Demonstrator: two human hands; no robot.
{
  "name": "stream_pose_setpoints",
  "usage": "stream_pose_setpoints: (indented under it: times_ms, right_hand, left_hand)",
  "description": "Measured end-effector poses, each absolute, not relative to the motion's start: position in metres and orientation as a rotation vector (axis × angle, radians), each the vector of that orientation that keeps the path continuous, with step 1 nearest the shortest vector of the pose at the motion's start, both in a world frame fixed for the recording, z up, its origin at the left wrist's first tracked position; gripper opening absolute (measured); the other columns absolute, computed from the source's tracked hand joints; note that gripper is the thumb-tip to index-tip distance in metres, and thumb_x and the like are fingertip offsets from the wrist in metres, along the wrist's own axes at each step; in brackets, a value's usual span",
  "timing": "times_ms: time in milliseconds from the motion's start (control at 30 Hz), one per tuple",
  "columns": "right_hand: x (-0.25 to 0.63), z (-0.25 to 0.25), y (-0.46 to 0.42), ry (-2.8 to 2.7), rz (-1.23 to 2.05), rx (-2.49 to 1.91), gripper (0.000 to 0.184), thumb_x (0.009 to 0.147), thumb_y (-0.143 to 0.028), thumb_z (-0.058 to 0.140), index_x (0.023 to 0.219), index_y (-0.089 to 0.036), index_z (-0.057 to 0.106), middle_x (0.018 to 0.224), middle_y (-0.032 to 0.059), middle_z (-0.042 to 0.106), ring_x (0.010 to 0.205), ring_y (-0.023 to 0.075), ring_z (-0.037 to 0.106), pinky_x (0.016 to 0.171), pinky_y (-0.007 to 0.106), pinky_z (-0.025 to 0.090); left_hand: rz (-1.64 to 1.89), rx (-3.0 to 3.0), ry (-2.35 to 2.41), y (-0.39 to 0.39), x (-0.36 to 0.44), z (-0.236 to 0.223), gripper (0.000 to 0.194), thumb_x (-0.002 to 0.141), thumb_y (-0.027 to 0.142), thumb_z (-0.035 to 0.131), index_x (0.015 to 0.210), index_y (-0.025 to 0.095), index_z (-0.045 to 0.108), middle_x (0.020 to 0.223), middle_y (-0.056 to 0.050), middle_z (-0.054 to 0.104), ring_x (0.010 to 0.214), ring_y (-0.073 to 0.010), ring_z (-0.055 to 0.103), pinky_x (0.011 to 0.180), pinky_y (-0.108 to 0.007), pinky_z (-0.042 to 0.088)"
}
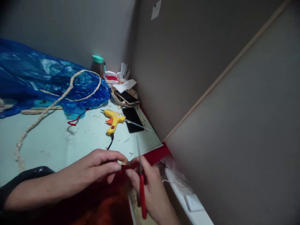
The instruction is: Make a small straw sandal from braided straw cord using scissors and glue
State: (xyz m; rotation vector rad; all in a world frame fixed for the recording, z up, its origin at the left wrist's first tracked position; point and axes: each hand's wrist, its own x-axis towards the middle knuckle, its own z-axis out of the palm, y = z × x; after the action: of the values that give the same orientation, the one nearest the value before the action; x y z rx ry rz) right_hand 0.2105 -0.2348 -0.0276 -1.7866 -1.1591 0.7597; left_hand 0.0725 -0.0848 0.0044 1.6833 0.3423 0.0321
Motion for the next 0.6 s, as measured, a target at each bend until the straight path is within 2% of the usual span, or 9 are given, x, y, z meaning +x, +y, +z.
stream_pose_setpoints:
  times_ms: [100,167,267,333,367,467,600]
  right_hand:
    - [0.218,-0.022,-0.231,-0.882,0.774,-1.690,0.031,0.088,-0.052,0.059,0.098,-0.022,0.052,0.068,-0.0011,0.064,0.045,0.0108,0.052,0.041,0.021,0.041]
    - [0.218,-0.017,-0.223,-0.809,0.828,-1.562,0.036,0.083,-0.047,0.068,0.103,-0.024,0.050,0.078,0.0007,0.070,0.048,0.0114,0.057,0.042,0.021,0.043]
    - [0.211,-0.010,-0.200,-0.903,0.916,-1.369,0.042,0.076,-0.036,0.078,0.104,-0.024,0.050,0.097,0.0052,0.073,0.074,0.0166,0.069,0.063,0.026,0.054]
    - [0.206,-0.006,-0.181,-0.970,0.886,-1.331,0.036,0.076,-0.031,0.079,0.099,-0.023,0.052,0.093,0.0042,0.074,0.083,0.0175,0.071,0.074,0.028,0.055]
    - [0.205,-0.004,-0.170,-0.988,0.855,-1.327,0.034,0.076,-0.030,0.079,0.096,-0.022,0.053,0.088,0.0028,0.075,0.082,0.0169,0.071,0.076,0.028,0.055]
    - [0.207,0.002,-0.139,-0.996,0.857,-1.303,0.034,0.076,-0.031,0.078,0.094,-0.021,0.052,0.079,0.0002,0.074,0.070,0.0150,0.070,0.071,0.028,0.056]
    - [0.217,0.013,-0.104,-0.951,0.895,-1.269,0.040,0.071,-0.032,0.082,0.093,-0.020,0.051,0.073,0.0001,0.072,0.060,0.0150,0.067,0.060,0.028,0.056]
  left_hand:
    - [-0.006,1.586,0.339,-0.079,0.069,0.001,0.028,0.092,0.029,0.048,0.117,0.022,0.058,0.075,0.003,0.065,0.062,-0.0126,0.045,0.057,-0.023,0.033]
    - [0.012,1.492,0.356,-0.075,0.066,0.000,0.029,0.093,0.030,0.046,0.122,0.023,0.050,0.079,0.002,0.069,0.057,-0.0118,0.039,0.053,-0.023,0.029]
    - [0.049,1.417,0.362,-0.068,0.063,0.000,0.017,0.095,0.031,0.045,0.108,0.022,0.048,0.077,0.001,0.069,0.053,-0.0103,0.032,0.050,-0.024,0.023]
    - [0.077,1.389,0.380,-0.063,0.060,0.004,0.014,0.094,0.032,0.046,0.102,0.021,0.047,0.074,0.001,0.068,0.052,-0.0096,0.031,0.049,-0.023,0.022]
    - [0.096,1.382,0.386,-0.059,0.058,0.006,0.014,0.094,0.033,0.047,0.102,0.021,0.046,0.075,0.000,0.069,0.051,-0.0093,0.031,0.049,-0.023,0.023]
    - [0.176,1.413,0.448,-0.046,0.048,0.014,0.016,0.093,0.034,0.050,0.101,0.020,0.049,0.080,-0.003,0.071,0.049,-0.0087,0.037,0.049,-0.022,0.026]
    - [0.264,1.491,0.618,-0.027,0.025,0.023,0.020,0.089,0.034,0.055,0.087,0.015,0.060,0.081,-0.006,0.072,0.046,-0.0070,0.040,0.046,-0.022,0.028]
